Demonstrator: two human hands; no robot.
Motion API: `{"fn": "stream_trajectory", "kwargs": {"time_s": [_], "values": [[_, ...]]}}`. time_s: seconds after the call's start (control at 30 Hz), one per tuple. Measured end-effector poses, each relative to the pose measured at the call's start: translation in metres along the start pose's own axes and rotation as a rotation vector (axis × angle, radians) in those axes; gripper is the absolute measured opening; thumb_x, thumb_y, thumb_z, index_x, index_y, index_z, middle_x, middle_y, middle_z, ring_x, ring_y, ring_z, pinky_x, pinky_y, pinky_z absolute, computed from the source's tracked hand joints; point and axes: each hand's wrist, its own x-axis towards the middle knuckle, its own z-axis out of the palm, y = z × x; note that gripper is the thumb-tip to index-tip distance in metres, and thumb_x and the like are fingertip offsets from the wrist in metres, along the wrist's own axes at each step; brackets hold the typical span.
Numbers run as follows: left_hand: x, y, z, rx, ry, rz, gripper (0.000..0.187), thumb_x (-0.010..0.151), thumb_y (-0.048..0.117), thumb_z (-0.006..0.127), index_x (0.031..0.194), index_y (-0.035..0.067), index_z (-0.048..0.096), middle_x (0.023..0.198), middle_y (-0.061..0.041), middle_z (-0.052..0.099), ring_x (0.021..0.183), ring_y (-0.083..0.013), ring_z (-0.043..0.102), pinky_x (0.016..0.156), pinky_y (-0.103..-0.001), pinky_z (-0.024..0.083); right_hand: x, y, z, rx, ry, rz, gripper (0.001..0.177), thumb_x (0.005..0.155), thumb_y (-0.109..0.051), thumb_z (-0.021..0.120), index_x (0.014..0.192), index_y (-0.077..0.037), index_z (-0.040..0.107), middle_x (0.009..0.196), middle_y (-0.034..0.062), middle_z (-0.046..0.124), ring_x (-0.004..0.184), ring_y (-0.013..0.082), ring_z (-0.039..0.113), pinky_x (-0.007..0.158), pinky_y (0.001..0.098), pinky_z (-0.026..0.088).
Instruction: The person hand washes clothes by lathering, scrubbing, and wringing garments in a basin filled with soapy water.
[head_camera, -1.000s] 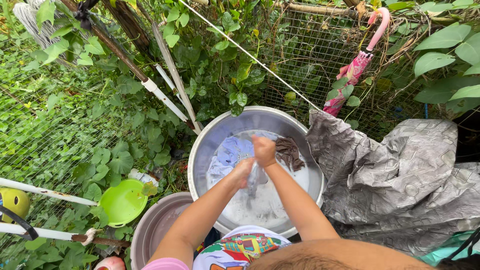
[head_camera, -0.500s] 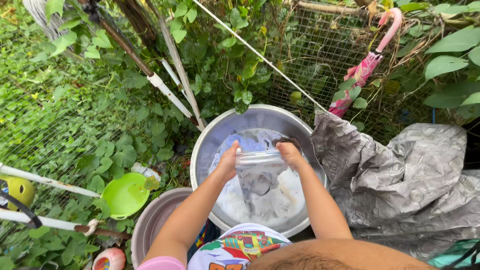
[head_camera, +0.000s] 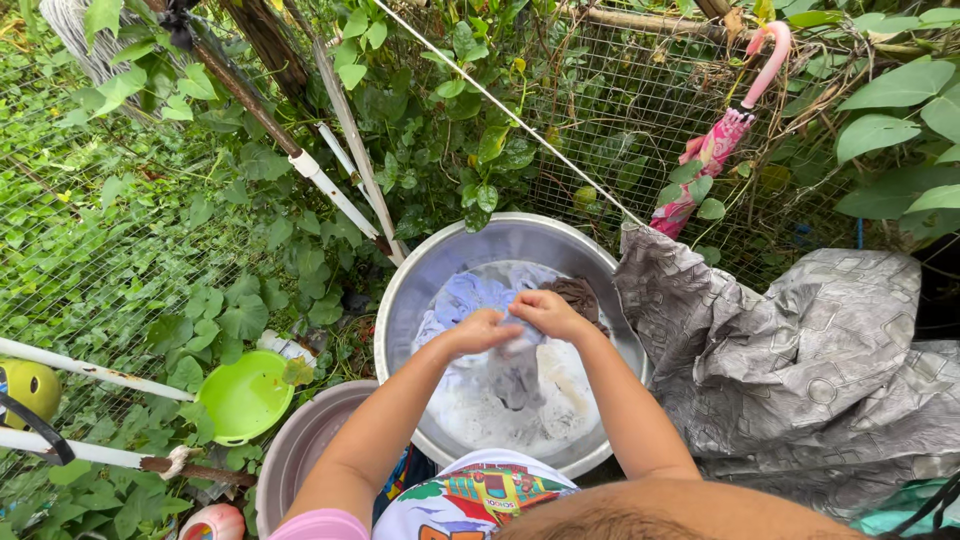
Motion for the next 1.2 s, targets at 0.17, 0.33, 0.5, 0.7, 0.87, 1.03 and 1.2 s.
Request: {"fn": "stream_trajectory", "kwargs": {"time_s": [0.17, 0.33, 0.5, 0.7, 0.87, 1.03, 1.2], "values": [[-0.011, -0.009, -0.006, -0.684, 0.318, 0.099, 0.035, 0.101, 0.035, 0.066, 0.106, 0.001, 0.076, 0.086, -0.002, 0.073, 0.073, -0.0116, 0.065, 0.065, -0.030, 0.053, -0.030, 0.016, -0.009, -0.027, -0.134, -0.029, 0.030, 0.082, -0.030, 0.081, 0.099, -0.007, 0.073, 0.084, -0.0084, 0.068, 0.075, 0.0039, 0.058, 0.066, 0.0256, 0.049], [-0.037, 0.000, -0.013, -1.032, 0.412, 0.070, 0.026, 0.102, 0.026, 0.062, 0.107, 0.003, 0.074, 0.092, -0.006, 0.076, 0.077, -0.0134, 0.070, 0.070, -0.030, 0.057, -0.052, 0.069, -0.013, -0.108, -0.023, 0.258, 0.034, 0.089, -0.040, 0.078, 0.094, -0.006, 0.081, 0.073, -0.0037, 0.057, 0.068, 0.0086, 0.046, 0.062, 0.0297, 0.036], [-0.044, -0.006, 0.001, -1.491, 0.265, 0.147, 0.024, 0.106, 0.030, 0.057, 0.114, 0.008, 0.066, 0.111, -0.007, 0.073, 0.100, -0.0203, 0.073, 0.090, -0.037, 0.060, -0.034, 0.099, -0.001, 0.496, 0.399, 0.000, 0.046, 0.082, -0.055, 0.073, 0.080, -0.009, 0.072, 0.075, -0.0043, 0.062, 0.073, 0.0094, 0.056, 0.069, 0.0285, 0.046], [-0.005, -0.028, 0.043, -1.515, 0.113, -0.214, 0.026, 0.101, 0.027, 0.048, 0.106, 0.014, 0.070, 0.105, -0.003, 0.074, 0.095, -0.0167, 0.070, 0.084, -0.035, 0.058, 0.020, 0.009, 0.059, 1.276, 0.646, 0.016, 0.077, 0.074, -0.082, 0.050, 0.056, -0.008, 0.060, 0.061, 0.0131, 0.064, 0.062, 0.0276, 0.061, 0.065, 0.0408, 0.052], [0.038, -0.059, 0.074, -1.483, 0.177, -0.237, 0.024, 0.099, 0.030, 0.051, 0.103, 0.015, 0.069, 0.100, -0.002, 0.072, 0.088, -0.0163, 0.067, 0.076, -0.035, 0.055, 0.023, -0.020, 0.138, -0.304, 0.931, -0.665, 0.035, 0.083, -0.025, 0.080, 0.066, -0.005, 0.056, 0.067, 0.0107, 0.057, 0.063, 0.0280, 0.052, 0.059, 0.0392, 0.044], [0.046, -0.046, 0.092, -1.347, 0.152, -0.320, 0.022, 0.097, 0.034, 0.054, 0.098, 0.017, 0.068, 0.092, -0.001, 0.069, 0.080, -0.0158, 0.063, 0.067, -0.036, 0.051, 0.051, 0.031, 0.075, -0.147, 1.040, -0.480, 0.042, 0.096, -0.015, 0.073, 0.061, -0.003, 0.055, 0.056, 0.0123, 0.049, 0.047, 0.0284, 0.043, 0.049, 0.0409, 0.035], [0.042, -0.043, 0.097, -1.123, 0.353, -0.400, 0.024, 0.097, 0.037, 0.056, 0.102, 0.016, 0.068, 0.096, 0.001, 0.069, 0.086, -0.0114, 0.063, 0.070, -0.036, 0.052, 0.042, 0.053, 0.083, -0.327, 1.140, -0.429, 0.043, 0.100, -0.017, 0.067, 0.061, -0.002, 0.055, 0.057, 0.0168, 0.052, 0.050, 0.0280, 0.046, 0.051, 0.0432, 0.034]]}}
